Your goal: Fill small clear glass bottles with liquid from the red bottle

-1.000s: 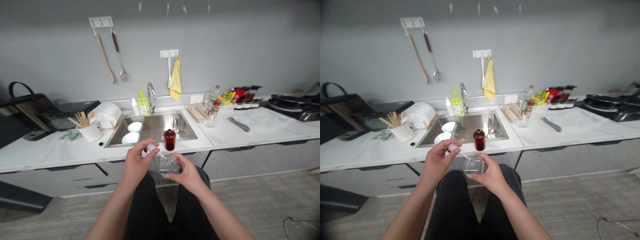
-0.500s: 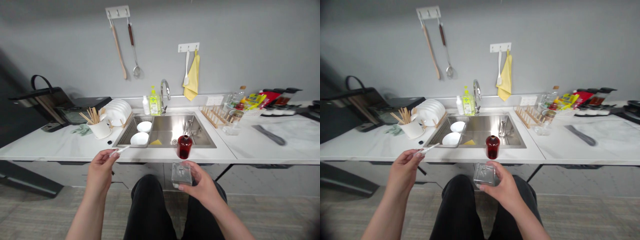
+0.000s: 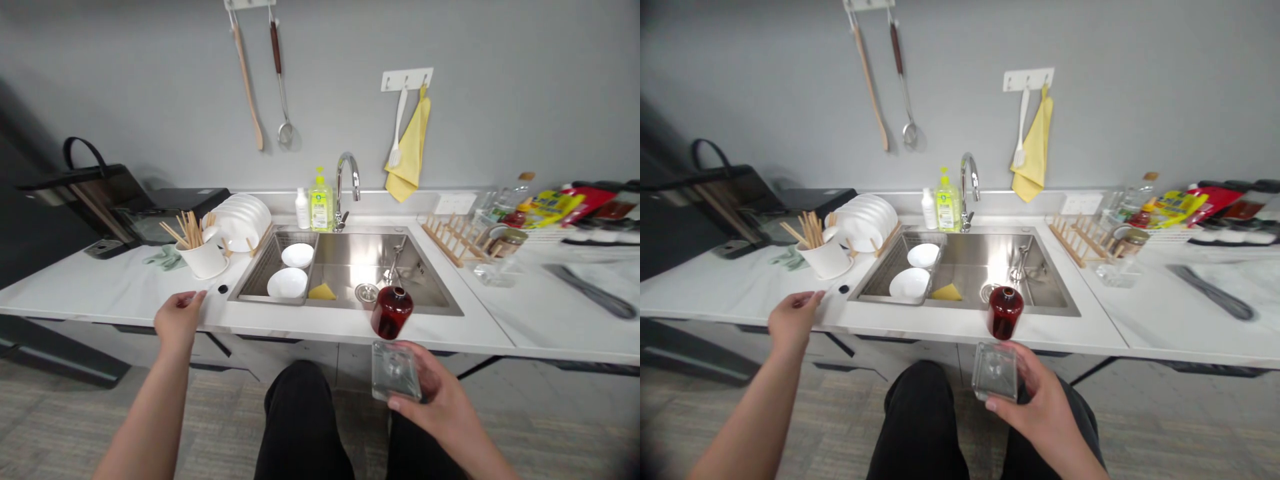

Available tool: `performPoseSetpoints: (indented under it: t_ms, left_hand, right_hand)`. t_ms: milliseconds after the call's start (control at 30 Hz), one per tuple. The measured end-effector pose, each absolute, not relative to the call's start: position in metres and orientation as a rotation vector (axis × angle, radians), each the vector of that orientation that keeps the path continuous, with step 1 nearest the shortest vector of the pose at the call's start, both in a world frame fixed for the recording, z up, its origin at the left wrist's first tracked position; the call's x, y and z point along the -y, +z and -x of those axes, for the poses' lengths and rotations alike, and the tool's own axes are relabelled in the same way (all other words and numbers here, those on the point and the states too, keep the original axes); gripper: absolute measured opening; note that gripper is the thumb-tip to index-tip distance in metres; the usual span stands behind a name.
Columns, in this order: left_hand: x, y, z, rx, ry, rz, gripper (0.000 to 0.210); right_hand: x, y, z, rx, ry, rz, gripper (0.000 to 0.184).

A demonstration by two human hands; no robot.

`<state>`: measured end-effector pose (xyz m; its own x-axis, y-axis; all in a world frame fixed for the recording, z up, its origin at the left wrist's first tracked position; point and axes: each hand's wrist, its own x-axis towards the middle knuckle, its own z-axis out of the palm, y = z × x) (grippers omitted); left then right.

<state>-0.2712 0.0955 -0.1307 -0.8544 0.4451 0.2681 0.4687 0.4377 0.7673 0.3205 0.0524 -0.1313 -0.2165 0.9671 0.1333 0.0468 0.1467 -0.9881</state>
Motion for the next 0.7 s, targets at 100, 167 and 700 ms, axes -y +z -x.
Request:
performPoseSetpoints:
  t_ms: [100, 167, 700]
  left_hand:
    - [-0.112, -0.136, 0.278, 2.685, -1.273, 0.903, 0.047]
    - [-0.118, -0.14, 0.28, 2.67, -1.195, 0.952, 0.047]
    - [-0.115, -0.14, 0.277, 2.577, -1.042, 1.203, 0.058]
  right_hand:
    - [-0.057, -0.132, -0.323, 1.456, 1.213, 1.045, 0.08]
    - [-0.06, -0.132, -0.325, 1.439, 1.197, 1.047, 0.08]
    - [-0.048, -0.137, -0.326, 1.446, 1.223, 1.013, 0.082]
